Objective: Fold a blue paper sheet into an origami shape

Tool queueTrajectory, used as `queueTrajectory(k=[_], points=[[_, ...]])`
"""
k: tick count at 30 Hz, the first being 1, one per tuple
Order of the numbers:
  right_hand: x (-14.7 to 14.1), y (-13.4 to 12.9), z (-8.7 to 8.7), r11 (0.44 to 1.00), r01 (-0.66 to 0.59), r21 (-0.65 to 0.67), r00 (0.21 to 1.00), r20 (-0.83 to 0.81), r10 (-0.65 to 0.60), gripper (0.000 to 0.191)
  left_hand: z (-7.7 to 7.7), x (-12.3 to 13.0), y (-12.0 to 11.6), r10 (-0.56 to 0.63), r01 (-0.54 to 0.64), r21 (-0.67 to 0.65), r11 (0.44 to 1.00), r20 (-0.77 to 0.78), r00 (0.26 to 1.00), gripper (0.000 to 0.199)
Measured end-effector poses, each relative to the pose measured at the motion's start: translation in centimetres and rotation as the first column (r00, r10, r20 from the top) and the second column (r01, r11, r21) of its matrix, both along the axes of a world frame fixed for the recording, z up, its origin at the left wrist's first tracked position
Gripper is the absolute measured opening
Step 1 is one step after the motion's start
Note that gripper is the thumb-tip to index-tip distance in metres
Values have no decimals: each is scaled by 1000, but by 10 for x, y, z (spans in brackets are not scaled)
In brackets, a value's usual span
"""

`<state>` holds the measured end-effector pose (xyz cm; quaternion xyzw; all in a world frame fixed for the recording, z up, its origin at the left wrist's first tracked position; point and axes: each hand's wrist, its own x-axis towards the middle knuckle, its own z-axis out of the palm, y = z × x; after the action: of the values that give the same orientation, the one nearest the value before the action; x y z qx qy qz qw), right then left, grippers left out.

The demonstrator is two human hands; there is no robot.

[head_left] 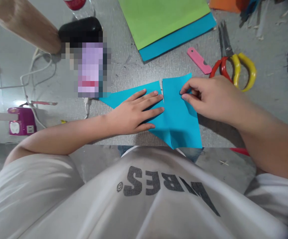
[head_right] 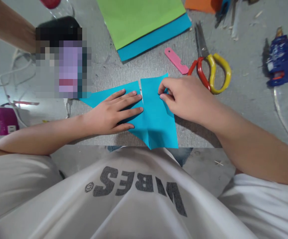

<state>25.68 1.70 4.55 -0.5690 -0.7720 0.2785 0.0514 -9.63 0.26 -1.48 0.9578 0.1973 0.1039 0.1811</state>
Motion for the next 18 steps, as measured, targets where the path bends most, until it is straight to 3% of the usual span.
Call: queueTrajectory(k=[4,7,11,18], points=[[3,1,6,998,28,-55,999,-25,-29,16,2,1,-4,-14,14,18,1000,29,999,52],[5,0,10,990,37,-136,998,-45,-43,15,6,5,-8,-98,96,52,994,41,994,36],[5,-1,7,991,-2,-130,999,-49,-5,10,7,8,-7,-143,140,53,989,58,988,35],[10,0,5,991,-56,-123,998,-16,54,30,4,8,-3,-120,121,-11,993,67,990,34]])
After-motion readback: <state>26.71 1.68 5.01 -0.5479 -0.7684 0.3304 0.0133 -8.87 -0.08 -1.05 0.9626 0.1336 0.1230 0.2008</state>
